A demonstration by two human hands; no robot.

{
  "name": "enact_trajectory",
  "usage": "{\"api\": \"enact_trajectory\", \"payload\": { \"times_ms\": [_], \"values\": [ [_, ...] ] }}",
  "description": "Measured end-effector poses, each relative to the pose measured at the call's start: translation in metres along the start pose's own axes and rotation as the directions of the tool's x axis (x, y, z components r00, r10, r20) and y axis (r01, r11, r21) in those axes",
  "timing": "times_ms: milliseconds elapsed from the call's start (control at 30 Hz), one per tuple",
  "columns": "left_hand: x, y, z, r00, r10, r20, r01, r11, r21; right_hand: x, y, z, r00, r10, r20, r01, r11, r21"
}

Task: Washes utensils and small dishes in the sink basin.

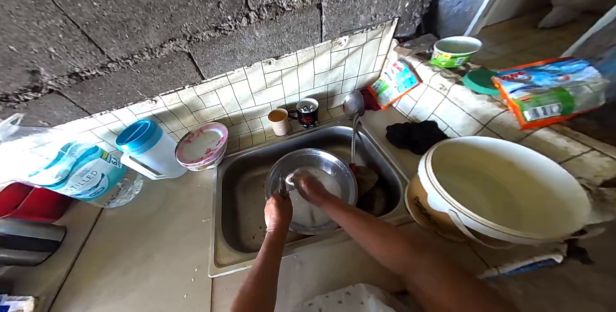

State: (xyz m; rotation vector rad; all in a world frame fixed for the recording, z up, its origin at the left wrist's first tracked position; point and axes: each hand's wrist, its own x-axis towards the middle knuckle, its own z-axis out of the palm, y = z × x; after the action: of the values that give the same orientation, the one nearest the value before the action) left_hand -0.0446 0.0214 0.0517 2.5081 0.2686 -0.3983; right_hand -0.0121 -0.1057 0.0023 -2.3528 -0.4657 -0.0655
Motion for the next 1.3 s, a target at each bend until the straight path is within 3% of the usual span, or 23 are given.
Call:
{"api": "enact_trajectory", "payload": {
  "times_ms": [67, 200, 267, 333, 500, 567, 633, 700, 767, 833, 867, 933, 967, 1100, 1233, 1300],
  "values": [
    [-0.002, 0.003, -0.002, 1.0, -0.005, 0.001, 0.005, 1.0, 0.014, -0.001, -0.002, 0.006, 0.999, 0.011, -0.044, -0.011, 1.0, 0.0],
    [0.002, -0.004, -0.005, 1.0, -0.015, -0.011, 0.015, 1.0, 0.025, -0.001, -0.01, 0.004, 0.999, -0.038, 0.013, 0.037, 0.995, 0.088],
    [-0.001, -0.006, -0.001, 1.0, -0.014, -0.001, 0.014, 0.999, 0.034, 0.003, -0.001, 0.002, 0.997, 0.016, 0.076, -0.019, 0.999, 0.034],
    [-0.002, -0.004, -0.001, 1.0, -0.003, -0.003, 0.004, 0.999, 0.051, 0.005, 0.002, 0.005, 0.998, 0.052, 0.033, -0.051, 0.999, -0.007],
    [0.003, -0.013, -0.004, 1.0, -0.001, 0.0, 0.001, 1.0, 0.009, -0.004, -0.007, 0.009, 0.993, -0.089, 0.077, 0.085, 0.995, 0.05],
    [0.008, -0.023, 0.001, 0.999, 0.041, -0.013, -0.043, 0.991, -0.126, 0.0, 0.006, 0.002, 0.996, -0.077, 0.039, 0.076, 0.997, 0.012],
    [0.012, -0.029, 0.003, 0.997, 0.076, -0.002, -0.072, 0.934, -0.351, 0.01, 0.016, -0.005, 0.986, 0.02, -0.165, -0.003, 0.995, 0.097],
    [0.012, -0.031, 0.003, 0.996, 0.037, 0.084, 0.022, 0.791, -0.612, 0.018, 0.013, -0.017, 0.934, 0.282, -0.218, -0.179, 0.9, 0.398],
    [0.013, -0.031, -0.001, 0.973, 0.015, 0.231, 0.18, 0.578, -0.796, 0.019, 0.003, -0.018, 0.907, 0.386, -0.169, -0.237, 0.798, 0.554],
    [0.015, -0.032, -0.003, 0.934, 0.07, 0.35, 0.296, 0.395, -0.87, 0.005, -0.014, -0.007, 0.948, 0.276, -0.157, -0.158, 0.84, 0.519],
    [0.016, -0.033, -0.004, 0.926, 0.103, 0.363, 0.308, 0.348, -0.885, -0.004, -0.023, 0.003, 0.964, 0.15, -0.22, -0.038, 0.895, 0.444],
    [0.016, -0.034, -0.006, 0.927, 0.138, 0.349, 0.285, 0.345, -0.894, -0.011, -0.027, 0.023, 0.906, -0.144, -0.398, 0.257, 0.934, 0.247],
    [0.015, -0.032, -0.007, 0.927, 0.142, 0.347, 0.275, 0.372, -0.887, -0.009, -0.023, 0.025, 0.883, -0.205, -0.423, 0.307, 0.933, 0.188],
    [0.002, -0.023, -0.009, 0.934, 0.138, 0.33, 0.232, 0.467, -0.853, 0.005, -0.006, 0.01, 0.911, -0.068, -0.406, 0.158, 0.969, 0.192],
    [0.008, -0.029, -0.007, 0.954, 0.125, 0.272, 0.194, 0.432, -0.881, -0.012, -0.021, 0.022, 0.899, -0.267, -0.347, 0.319, 0.942, 0.102],
    [0.009, -0.029, -0.005, 0.954, 0.121, 0.274, 0.196, 0.44, -0.876, -0.009, -0.019, 0.017, 0.918, -0.21, -0.338, 0.271, 0.951, 0.147]
  ]
}}
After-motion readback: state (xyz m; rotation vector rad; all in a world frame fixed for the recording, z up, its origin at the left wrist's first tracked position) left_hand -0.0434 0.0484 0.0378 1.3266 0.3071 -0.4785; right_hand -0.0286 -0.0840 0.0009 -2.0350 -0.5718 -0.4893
